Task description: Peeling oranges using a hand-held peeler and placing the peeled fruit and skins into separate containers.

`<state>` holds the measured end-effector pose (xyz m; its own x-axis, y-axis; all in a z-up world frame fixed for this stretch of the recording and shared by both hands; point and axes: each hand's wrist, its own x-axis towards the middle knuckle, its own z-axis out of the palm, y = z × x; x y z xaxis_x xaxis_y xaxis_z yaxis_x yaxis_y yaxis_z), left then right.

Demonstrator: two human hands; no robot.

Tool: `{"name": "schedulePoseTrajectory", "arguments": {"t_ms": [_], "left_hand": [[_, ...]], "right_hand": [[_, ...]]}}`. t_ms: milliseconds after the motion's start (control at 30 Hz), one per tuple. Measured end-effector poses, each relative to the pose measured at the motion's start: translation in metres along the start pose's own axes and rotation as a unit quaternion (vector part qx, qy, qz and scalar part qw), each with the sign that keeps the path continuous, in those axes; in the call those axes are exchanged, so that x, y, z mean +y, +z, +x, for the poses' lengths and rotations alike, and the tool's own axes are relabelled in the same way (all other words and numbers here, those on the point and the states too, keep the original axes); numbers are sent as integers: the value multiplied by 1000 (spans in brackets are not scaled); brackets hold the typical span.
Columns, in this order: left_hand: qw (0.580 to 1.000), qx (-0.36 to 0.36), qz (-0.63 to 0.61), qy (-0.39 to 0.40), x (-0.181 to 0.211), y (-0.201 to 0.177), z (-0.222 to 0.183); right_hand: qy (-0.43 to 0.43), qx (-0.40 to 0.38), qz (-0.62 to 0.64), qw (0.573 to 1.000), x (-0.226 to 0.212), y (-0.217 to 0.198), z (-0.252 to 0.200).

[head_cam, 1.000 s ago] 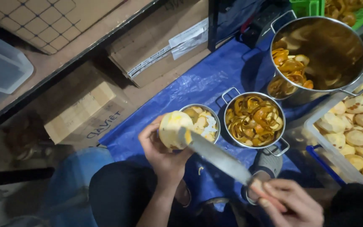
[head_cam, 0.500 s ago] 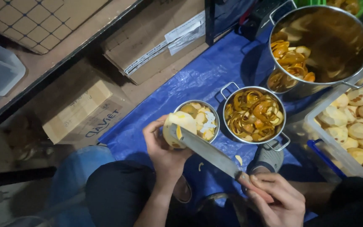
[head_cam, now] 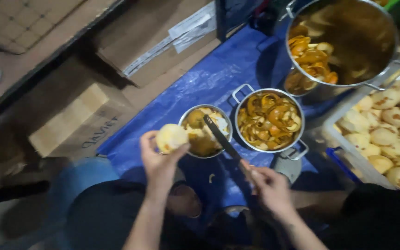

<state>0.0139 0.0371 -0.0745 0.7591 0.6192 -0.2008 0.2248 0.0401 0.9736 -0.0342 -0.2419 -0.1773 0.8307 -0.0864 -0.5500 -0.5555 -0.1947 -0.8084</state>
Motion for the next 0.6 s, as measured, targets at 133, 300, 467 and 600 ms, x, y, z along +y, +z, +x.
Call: {"name": "schedulePoseTrajectory", "arguments": {"t_ms": [133, 300, 467, 600], "left_hand": [[996, 52, -63, -28, 5, 3, 2], [993, 37, -93, -56, -2, 6, 3], [995, 12, -72, -74, 15, 13, 2], [984, -42, -95, -147, -25, 43, 12]], "right_hand": [[121, 32, -81, 989, -17, 30, 0], [49, -36, 47, 997, 87, 42, 60], [132, -66, -9, 989, 134, 37, 76], [-2, -47, -120, 992, 123, 33, 72]]}}
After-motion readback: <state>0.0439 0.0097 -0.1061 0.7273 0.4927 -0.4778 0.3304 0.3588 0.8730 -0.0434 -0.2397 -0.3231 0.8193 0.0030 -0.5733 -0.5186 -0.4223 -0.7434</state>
